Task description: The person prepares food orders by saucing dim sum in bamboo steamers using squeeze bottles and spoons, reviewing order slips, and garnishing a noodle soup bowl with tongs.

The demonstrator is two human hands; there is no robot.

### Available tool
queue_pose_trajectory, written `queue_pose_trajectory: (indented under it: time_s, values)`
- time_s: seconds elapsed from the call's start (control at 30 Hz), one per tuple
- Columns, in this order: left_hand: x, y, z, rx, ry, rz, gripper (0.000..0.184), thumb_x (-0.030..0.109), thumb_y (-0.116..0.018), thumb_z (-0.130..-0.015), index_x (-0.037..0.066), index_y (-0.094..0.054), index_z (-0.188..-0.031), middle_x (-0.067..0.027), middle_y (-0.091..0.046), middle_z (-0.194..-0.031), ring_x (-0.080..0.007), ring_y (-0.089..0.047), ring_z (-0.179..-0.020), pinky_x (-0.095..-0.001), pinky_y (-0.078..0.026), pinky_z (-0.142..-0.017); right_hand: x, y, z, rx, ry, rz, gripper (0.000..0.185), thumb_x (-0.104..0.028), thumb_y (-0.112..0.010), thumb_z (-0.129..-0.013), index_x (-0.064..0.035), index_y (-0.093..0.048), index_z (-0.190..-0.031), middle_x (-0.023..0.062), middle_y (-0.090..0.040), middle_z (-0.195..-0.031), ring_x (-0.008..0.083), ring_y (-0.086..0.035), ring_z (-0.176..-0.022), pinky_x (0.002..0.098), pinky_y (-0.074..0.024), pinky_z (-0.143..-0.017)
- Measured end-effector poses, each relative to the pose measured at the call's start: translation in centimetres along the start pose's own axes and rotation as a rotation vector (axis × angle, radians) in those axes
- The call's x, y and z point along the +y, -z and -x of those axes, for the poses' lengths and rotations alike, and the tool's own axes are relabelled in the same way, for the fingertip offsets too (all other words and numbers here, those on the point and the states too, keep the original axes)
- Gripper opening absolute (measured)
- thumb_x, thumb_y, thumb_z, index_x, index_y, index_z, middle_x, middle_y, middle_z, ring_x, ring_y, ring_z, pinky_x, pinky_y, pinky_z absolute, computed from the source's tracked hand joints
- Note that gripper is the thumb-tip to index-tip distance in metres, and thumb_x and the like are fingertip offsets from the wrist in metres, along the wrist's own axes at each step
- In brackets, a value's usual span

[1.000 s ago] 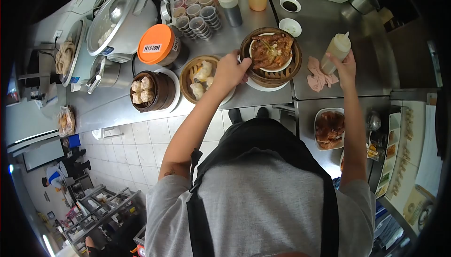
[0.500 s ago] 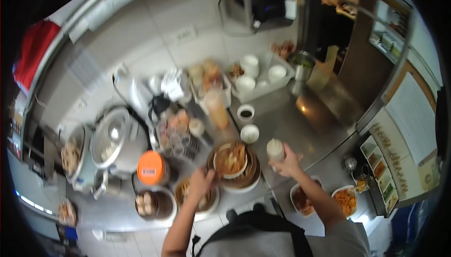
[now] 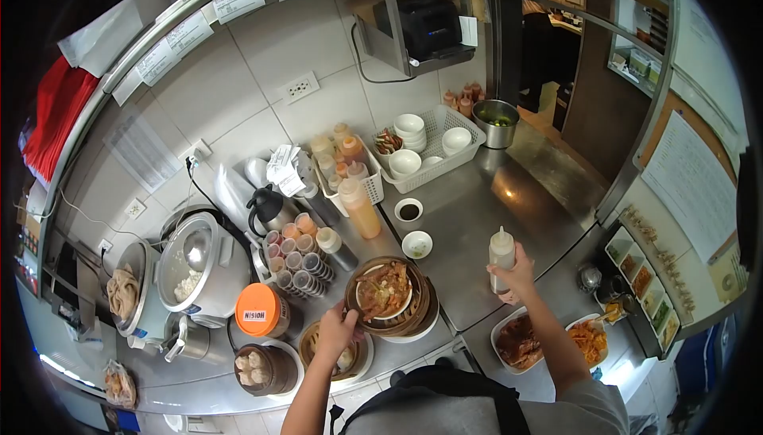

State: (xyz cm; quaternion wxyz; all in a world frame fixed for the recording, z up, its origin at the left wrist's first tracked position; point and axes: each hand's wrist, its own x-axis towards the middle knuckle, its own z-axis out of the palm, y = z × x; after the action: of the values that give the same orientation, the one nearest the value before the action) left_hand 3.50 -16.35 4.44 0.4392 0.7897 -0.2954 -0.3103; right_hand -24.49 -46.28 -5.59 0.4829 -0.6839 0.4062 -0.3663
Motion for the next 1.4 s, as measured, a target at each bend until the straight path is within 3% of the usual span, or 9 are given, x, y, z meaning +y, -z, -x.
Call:
queue_pose_trajectory:
  time_s: [0.37, 0.5, 0.57, 0.63, 0.67, 0.87, 1.07, 1.27, 1.4]
  values:
    - [0.6, -0.4, 0.2, 0.007, -0.035, -0.014, 0.029, 0.015, -0.049, -0.09, -0.006, -0.058, -0.107, -0.0149, -0.065, -0.064, -0.0188, -0.065, -0.05, -0.03, -0.052, -0.049, 0.3, 0.0, -0.1, -0.014, 0.016, -0.083, 0.076, -0.011, -0.082, -0.062, -0.0046, -0.046, -0.129, 0.009, -0.062, -0.114, 0.0192, -0.059, -0.105, 0.0327, -0.0462, -0.092]
    - [-4.1, -0.3, -1.6, 0.122, -0.202, -0.305, 0.034, 0.026, -0.05, -0.088, -0.003, -0.06, -0.102, -0.0196, -0.063, -0.065, -0.0276, -0.065, -0.055, -0.0379, -0.05, -0.057, 1.7, -0.5, -0.5, -0.023, -0.025, -0.156, 0.07, -0.007, -0.08, -0.063, -0.0099, -0.05, -0.126, 0.0054, -0.063, -0.111, 0.0176, -0.06, -0.101, 0.0328, -0.0484, -0.088]
    - [-1.8, 0.0, -0.5, 0.082, -0.108, -0.126, 0.035, 0.027, -0.05, -0.088, -0.003, -0.06, -0.101, -0.0199, -0.063, -0.065, -0.0291, -0.065, -0.058, -0.039, -0.049, -0.058, 0.5, -0.4, -0.6, -0.025, -0.071, -0.143, 0.063, -0.006, -0.08, -0.064, -0.0091, -0.054, -0.121, 0.0033, -0.065, -0.105, 0.0156, -0.061, -0.097, 0.0319, -0.0494, -0.086]
    - [-0.3, 0.7, 0.3, 0.078, -0.06, -0.05, 0.033, 0.021, -0.051, -0.09, -0.007, -0.059, -0.106, -0.0162, -0.063, -0.062, -0.0217, -0.065, -0.051, -0.0326, -0.05, -0.049, -1.5, -0.9, -0.5, -0.069, 0.023, -0.209, 0.066, -0.005, -0.079, -0.067, -0.0099, -0.051, -0.127, 0.0038, -0.063, -0.109, 0.0139, -0.06, -0.099, 0.0302, -0.0486, -0.086]
    - [0.2, 1.1, 0.7, 0.054, -0.006, 0.109, 0.034, 0.016, -0.05, -0.091, -0.009, -0.056, -0.113, -0.013, -0.064, -0.064, -0.018, -0.065, -0.051, -0.0285, -0.051, -0.046, -2.5, -1.2, -0.4, -0.048, 0.062, -0.108, 0.069, -0.005, -0.08, -0.064, -0.0121, -0.052, -0.128, 0.0049, -0.063, -0.111, 0.0182, -0.06, -0.101, 0.0336, -0.0481, -0.088]
    - [0.0, 5.2, 2.3, 0.146, 0.039, 0.116, 0.038, 0.013, -0.046, -0.094, -0.008, -0.048, -0.125, -0.0112, -0.063, -0.072, -0.0162, -0.063, -0.052, -0.0258, -0.053, -0.047, -8.9, -4.3, 0.7, -0.275, 0.576, 0.683, 0.07, -0.003, -0.074, -0.056, -0.0188, -0.06, -0.123, 0.006, -0.059, -0.106, 0.027, -0.053, -0.103, 0.0409, -0.0415, -0.091]
    - [-0.3, 8.6, 4.9, 0.251, 0.06, 0.073, 0.033, 0.013, -0.044, -0.095, -0.008, -0.051, -0.12, -0.0108, -0.064, -0.073, -0.0148, -0.063, -0.052, -0.0239, -0.054, -0.049, -11.4, -7.9, 0.4, -0.523, 0.89, 0.847, 0.051, -0.002, -0.066, -0.066, -0.0188, -0.066, -0.114, 0.004, -0.056, -0.096, 0.0241, -0.051, -0.097, 0.0387, -0.0376, -0.091]
    - [0.0, 10.0, 6.5, 0.293, 0.078, 0.033, 0.033, 0.012, -0.043, -0.095, -0.008, -0.052, -0.12, -0.0105, -0.064, -0.072, -0.0145, -0.064, -0.053, -0.0235, -0.053, -0.048, -12.9, -11.0, -0.9, -0.457, 1.052, 0.93, 0.035, -0.007, -0.056, -0.075, -0.0173, -0.07, -0.105, 0.0038, -0.055, -0.088, 0.0238, -0.051, -0.094, 0.0397, -0.0381, -0.09]
    - [-0.1, 10.1, 6.3, 0.274, 0.047, 0.044, 0.033, 0.012, -0.044, -0.095, -0.008, -0.051, -0.12, -0.0103, -0.064, -0.072, -0.014, -0.063, -0.053, -0.0234, -0.053, -0.049, -13.0, -12.1, -0.5, -0.519, 1.028, 0.851, 0.038, -0.005, -0.057, -0.073, -0.0164, -0.069, -0.107, 0.0047, -0.056, -0.091, 0.0252, -0.051, -0.094, 0.0389, -0.0389, -0.089]
